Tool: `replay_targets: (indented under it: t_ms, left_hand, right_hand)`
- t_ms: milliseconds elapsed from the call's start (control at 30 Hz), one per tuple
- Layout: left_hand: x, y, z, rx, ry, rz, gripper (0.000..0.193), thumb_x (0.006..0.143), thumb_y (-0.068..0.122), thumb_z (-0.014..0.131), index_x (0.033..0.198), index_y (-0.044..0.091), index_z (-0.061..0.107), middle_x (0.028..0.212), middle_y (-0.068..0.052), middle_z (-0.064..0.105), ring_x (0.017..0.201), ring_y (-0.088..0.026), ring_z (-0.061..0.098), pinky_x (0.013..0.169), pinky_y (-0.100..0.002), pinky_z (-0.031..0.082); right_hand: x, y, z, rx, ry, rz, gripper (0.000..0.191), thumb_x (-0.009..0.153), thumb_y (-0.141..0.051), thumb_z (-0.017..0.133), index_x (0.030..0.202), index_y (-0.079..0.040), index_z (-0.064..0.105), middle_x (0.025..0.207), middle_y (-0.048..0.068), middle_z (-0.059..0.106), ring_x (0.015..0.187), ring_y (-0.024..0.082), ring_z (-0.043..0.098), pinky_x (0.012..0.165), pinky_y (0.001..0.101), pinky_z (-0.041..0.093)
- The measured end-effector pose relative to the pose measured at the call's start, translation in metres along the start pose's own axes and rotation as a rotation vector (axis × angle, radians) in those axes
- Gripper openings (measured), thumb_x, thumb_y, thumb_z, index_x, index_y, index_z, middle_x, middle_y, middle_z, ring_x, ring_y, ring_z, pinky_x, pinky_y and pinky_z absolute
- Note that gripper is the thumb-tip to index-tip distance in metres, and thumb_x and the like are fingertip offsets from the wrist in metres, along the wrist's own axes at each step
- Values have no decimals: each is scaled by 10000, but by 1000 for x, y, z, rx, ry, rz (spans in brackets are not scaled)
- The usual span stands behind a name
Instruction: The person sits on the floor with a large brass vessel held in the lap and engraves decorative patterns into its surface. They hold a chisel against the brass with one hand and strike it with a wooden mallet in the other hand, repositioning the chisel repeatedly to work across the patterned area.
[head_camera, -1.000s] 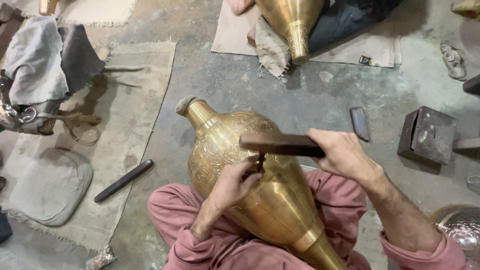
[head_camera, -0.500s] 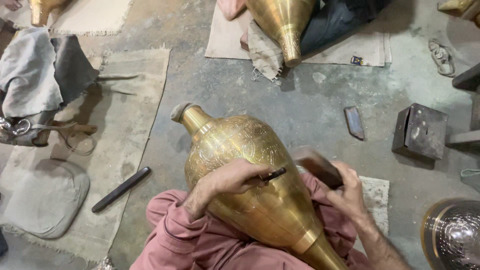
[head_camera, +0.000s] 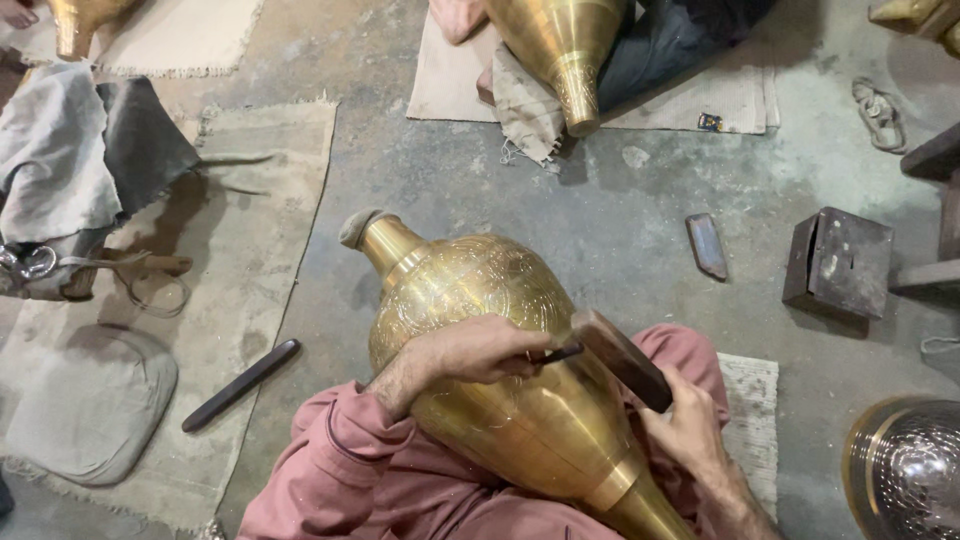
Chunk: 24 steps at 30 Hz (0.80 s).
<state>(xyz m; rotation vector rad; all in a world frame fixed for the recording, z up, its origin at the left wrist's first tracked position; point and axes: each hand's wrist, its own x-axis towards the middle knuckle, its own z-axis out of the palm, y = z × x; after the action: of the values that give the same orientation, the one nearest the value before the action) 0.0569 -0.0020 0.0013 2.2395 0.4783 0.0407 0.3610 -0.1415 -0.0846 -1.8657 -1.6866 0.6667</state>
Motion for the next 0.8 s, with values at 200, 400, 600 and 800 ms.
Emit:
replay_targets:
  t_ms: [200, 400, 600, 800]
  left_hand:
    - [6, -8, 2, -27, -61, 26, 546, 936, 190, 683, 1448, 185, 494, 993, -70, 766, 899, -252, 758, 781, -412, 585]
    - [7, -9, -3, 45, -117, 60, 504, 929, 188, 708, 1410, 184, 559, 938, -58, 783, 877, -256, 759, 757, -433, 562]
    - [1, -4, -9, -77, -61, 113, 432, 933, 157, 712, 1349, 145, 594, 959, -77, 787, 909, -282, 765, 763, -426, 568]
    - [-14, 7, 0, -87, 163, 56, 483, 920, 118, 725, 1384, 135, 592, 1026, -132, 772, 926, -338, 750, 760, -442, 576]
  right_hand:
    - [14, 0, -10, -293, -155, 103, 324, 832, -253, 807, 1081, -86, 688, 829, 116, 784, 713, 231, 773, 644, 382, 617]
    - [8, -13, -2, 498, 96, -38, 278, 891, -215, 832, 1040, -41, 674, 851, 114, 688, 754, 209, 676, 656, 364, 574]
    - [16, -5, 3, 190, 115, -184, 324, 858, -284, 787, 1066, -63, 676, 865, 22, 738, 763, 114, 738, 644, 286, 626]
    - [30, -1, -13, 114, 113, -293, 330, 827, -228, 755, 1105, -65, 683, 858, 27, 712, 769, 128, 703, 668, 343, 600]
